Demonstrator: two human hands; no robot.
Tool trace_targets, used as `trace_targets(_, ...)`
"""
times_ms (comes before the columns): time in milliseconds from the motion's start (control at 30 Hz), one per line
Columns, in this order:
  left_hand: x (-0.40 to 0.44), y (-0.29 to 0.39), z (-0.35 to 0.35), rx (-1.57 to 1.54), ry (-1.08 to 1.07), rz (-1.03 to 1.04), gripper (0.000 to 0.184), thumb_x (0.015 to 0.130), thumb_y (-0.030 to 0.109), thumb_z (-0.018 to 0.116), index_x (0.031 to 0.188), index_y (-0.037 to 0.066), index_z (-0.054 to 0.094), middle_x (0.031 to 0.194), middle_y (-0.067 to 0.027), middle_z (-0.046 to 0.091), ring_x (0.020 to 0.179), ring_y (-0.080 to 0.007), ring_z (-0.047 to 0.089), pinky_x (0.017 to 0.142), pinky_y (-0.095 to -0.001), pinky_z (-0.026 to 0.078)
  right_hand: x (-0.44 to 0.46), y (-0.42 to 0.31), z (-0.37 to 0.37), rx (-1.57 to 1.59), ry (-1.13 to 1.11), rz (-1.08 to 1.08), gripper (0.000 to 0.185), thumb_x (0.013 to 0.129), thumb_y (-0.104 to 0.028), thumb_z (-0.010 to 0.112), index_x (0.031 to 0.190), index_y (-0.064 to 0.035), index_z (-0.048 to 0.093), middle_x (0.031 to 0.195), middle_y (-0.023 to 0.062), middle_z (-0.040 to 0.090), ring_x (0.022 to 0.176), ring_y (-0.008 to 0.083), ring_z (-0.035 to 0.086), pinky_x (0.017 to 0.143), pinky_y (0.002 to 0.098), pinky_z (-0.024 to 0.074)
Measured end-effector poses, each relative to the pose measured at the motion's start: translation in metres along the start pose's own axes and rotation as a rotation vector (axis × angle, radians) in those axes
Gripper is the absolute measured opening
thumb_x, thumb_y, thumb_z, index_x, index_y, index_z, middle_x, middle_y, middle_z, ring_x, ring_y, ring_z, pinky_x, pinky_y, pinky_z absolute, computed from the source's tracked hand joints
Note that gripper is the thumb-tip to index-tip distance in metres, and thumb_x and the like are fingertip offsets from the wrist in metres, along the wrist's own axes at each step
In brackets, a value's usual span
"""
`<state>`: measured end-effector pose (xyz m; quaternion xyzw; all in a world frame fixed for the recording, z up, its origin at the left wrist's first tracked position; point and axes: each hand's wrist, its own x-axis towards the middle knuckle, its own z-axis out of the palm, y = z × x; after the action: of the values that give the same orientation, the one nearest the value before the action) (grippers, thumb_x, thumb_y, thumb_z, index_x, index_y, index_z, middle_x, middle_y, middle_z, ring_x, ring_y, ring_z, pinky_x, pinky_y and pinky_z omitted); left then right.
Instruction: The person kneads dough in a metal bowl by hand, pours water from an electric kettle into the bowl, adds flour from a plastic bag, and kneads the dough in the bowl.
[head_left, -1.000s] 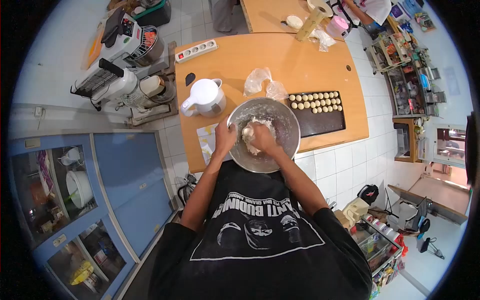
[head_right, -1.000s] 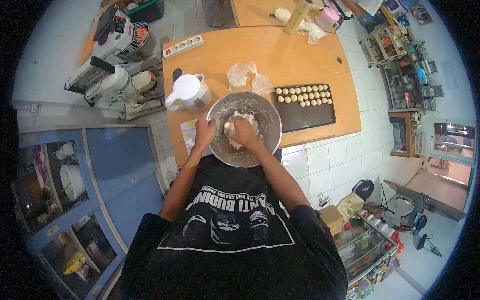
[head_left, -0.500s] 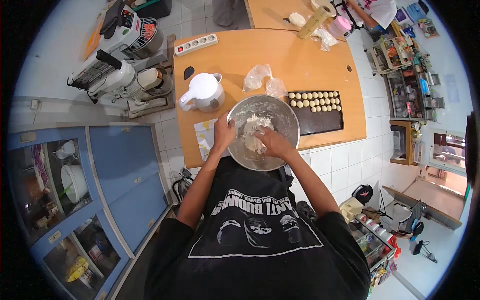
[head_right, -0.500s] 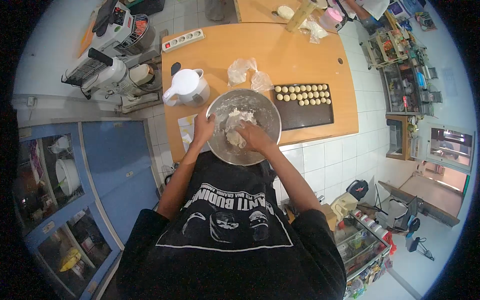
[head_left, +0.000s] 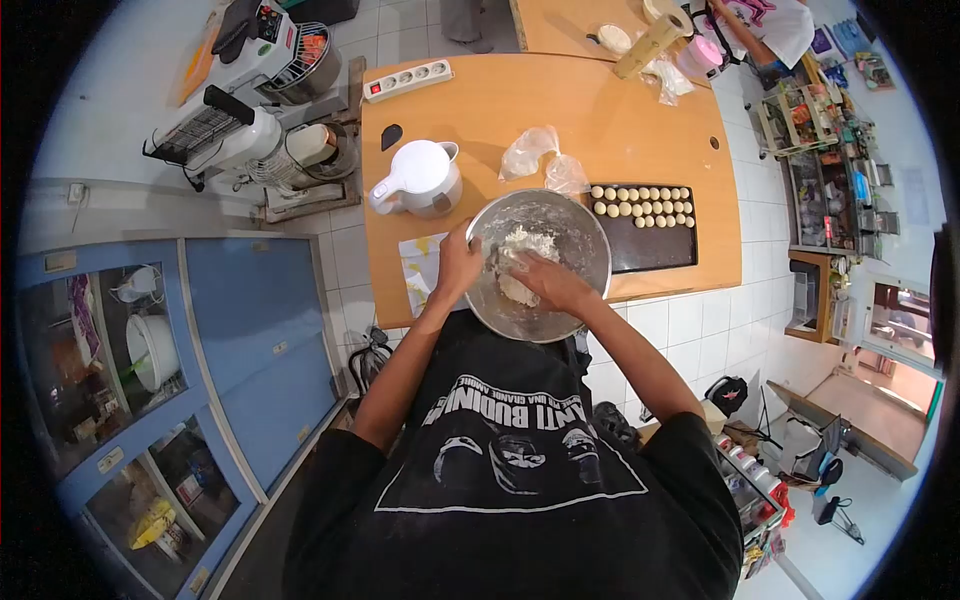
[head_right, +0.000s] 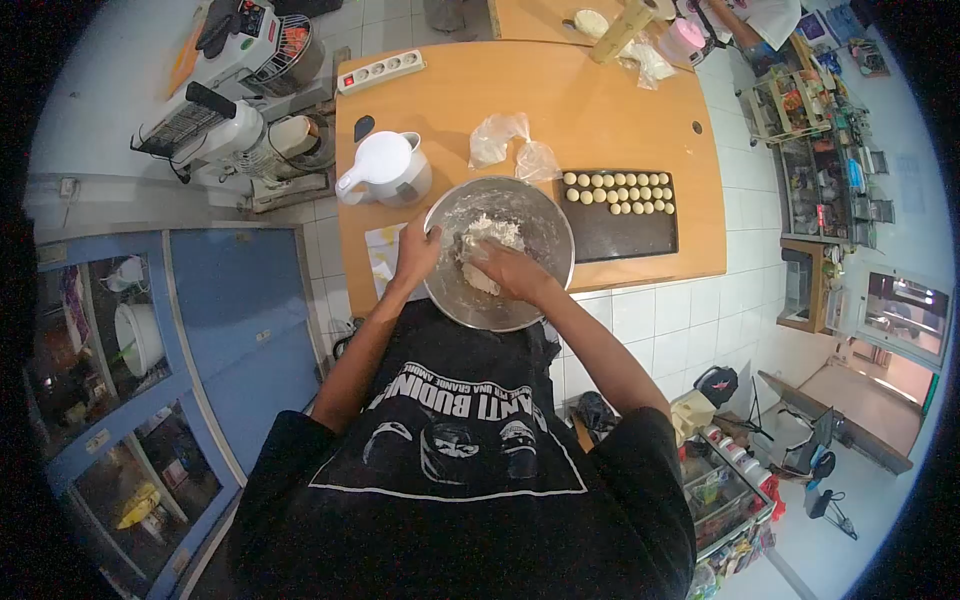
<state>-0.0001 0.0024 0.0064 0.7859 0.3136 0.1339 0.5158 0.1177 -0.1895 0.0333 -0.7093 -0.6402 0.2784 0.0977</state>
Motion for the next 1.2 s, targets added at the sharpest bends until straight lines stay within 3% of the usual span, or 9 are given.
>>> trace_targets(133, -0.001, 0.003, 0.0, 0.015, -0.002, 0.007, 0.033, 0.088, -0.001, 0.062, 0.121, -0.002, 0.063, 0.113, -0.0282, 0.067, 0.109, -0.0473, 0.062, 0.09, -0.0489, 0.051, 0.012, 0.005, 0.02, -0.11, 0.046, -0.154, 0.053, 0.082, -0.005, 0.064, 0.135, -0.0059, 0.056, 0.143, 0.0175, 0.049, 0.133, 0.0378, 0.049, 0.11, 0.0433, 0.0453)
trace_targets(267, -0.001, 0.007, 0.0, 0.025, 0.014, 0.011, 0.032, 0.088, 0.0, 0.062, 0.121, -0.002, 0.063, 0.111, -0.0284, 0.066, 0.108, -0.0477, 0.062, 0.09, -0.0492, 0.05, 0.021, 0.003, 0.025, -0.064, -0.031, -0.088, 0.05, 0.084, -0.008, 0.061, 0.134, -0.0078, 0.056, 0.138, 0.0148, 0.054, 0.132, 0.0365, 0.05, 0.107, 0.0442, 0.047)
trace_targets(333, -0.001, 0.003, 0.003, 0.031, 0.03, 0.017, 0.032, 0.089, 0.0, 0.062, 0.12, -0.002, 0.063, 0.111, -0.0284, 0.066, 0.107, -0.0477, 0.063, 0.09, -0.0493, 0.05, 0.026, 0.007, 0.034, -0.023, 0.133, -0.113, 0.04, 0.074, -0.006, 0.066, 0.113, -0.0033, 0.062, 0.113, 0.013, 0.06, 0.121, 0.0328, 0.054, 0.1, 0.0429, 0.0497)
trace_targets(533, -0.001, 0.006, 0.001, 0.014, 0.028, 0.01, 0.031, 0.089, 0.001, 0.062, 0.12, -0.003, 0.063, 0.11, -0.0283, 0.067, 0.106, -0.0474, 0.063, 0.089, -0.0492, 0.051, 0.032, 0.009, 0.052, 0.132, 0.333, 0.052, 0.048, 0.062, 0.0, 0.069, 0.11, -0.0039, 0.062, 0.11, 0.0161, 0.063, 0.11, 0.0363, 0.06, 0.096, 0.0447, 0.0513)
trace_targets(767, 0.001, -0.003, 0.005, -0.013, 0.037, 0.02, 0.032, 0.089, 0.001, 0.062, 0.12, -0.003, 0.063, 0.111, -0.0283, 0.067, 0.106, -0.0469, 0.064, 0.089, -0.0491, 0.051, 0.039, -0.004, 0.06, 0.303, 0.56, 0.415, 0.049, 0.066, -0.004, 0.074, 0.113, -0.0023, 0.061, 0.114, 0.0227, 0.064, 0.112, 0.0432, 0.059, 0.094, 0.0497, 0.0497)
trace_targets(833, -0.002, 0.001, 0.003, 0.0, 0.037, 0.013, 0.032, 0.089, 0.001, 0.062, 0.121, -0.003, 0.063, 0.111, -0.0281, 0.067, 0.106, -0.0467, 0.064, 0.089, -0.0488, 0.051, 0.031, -0.015, 0.024, 0.64, 0.601, 0.502, 0.062, 0.068, -0.009, 0.077, 0.125, 0.0, 0.055, 0.128, 0.0283, 0.058, 0.116, 0.0463, 0.059, 0.098, 0.0514, 0.0503)
trace_targets(900, -0.004, 0.007, 0.001, 0.01, 0.036, 0.008, 0.032, 0.089, 0.001, 0.062, 0.121, -0.003, 0.062, 0.111, -0.028, 0.067, 0.106, -0.0465, 0.064, 0.089, -0.0485, 0.051, 0.023, -0.002, 0.019, 0.628, 0.617, 0.5, 0.063, 0.07, -0.009, 0.078, 0.126, 0.0024, 0.053, 0.124, 0.0322, 0.058, 0.114, 0.0483, 0.059, 0.1, 0.0513, 0.0492)
trace_targets(1067, -0.002, 0.009, 0.0, -0.028, 0.017, -0.021, 0.034, 0.088, -0.002, 0.061, 0.122, -0.002, 0.062, 0.112, -0.0279, 0.067, 0.108, -0.0463, 0.064, 0.088, -0.0476, 0.052, 0.008, 0.002, 0.003, 0.117, 0.579, 0.455, 0.068, 0.069, -0.005, 0.079, 0.131, 0.0035, 0.051, 0.139, 0.0306, 0.048, 0.125, 0.0469, 0.053, 0.103, 0.0498, 0.0484)
trace_targets(1200, -0.001, 0.006, 0.002, 0.003, 0.011, -0.018, 0.036, 0.088, -0.002, 0.061, 0.124, -0.002, 0.061, 0.113, -0.0281, 0.067, 0.108, -0.0463, 0.064, 0.088, -0.048, 0.052, 0.016, -0.002, 0.005, 0.041, 0.484, 0.377, 0.073, 0.069, -0.002, 0.077, 0.136, 0.0017, 0.047, 0.146, 0.0292, 0.042, 0.132, 0.0458, 0.047, 0.108, 0.0478, 0.0458)
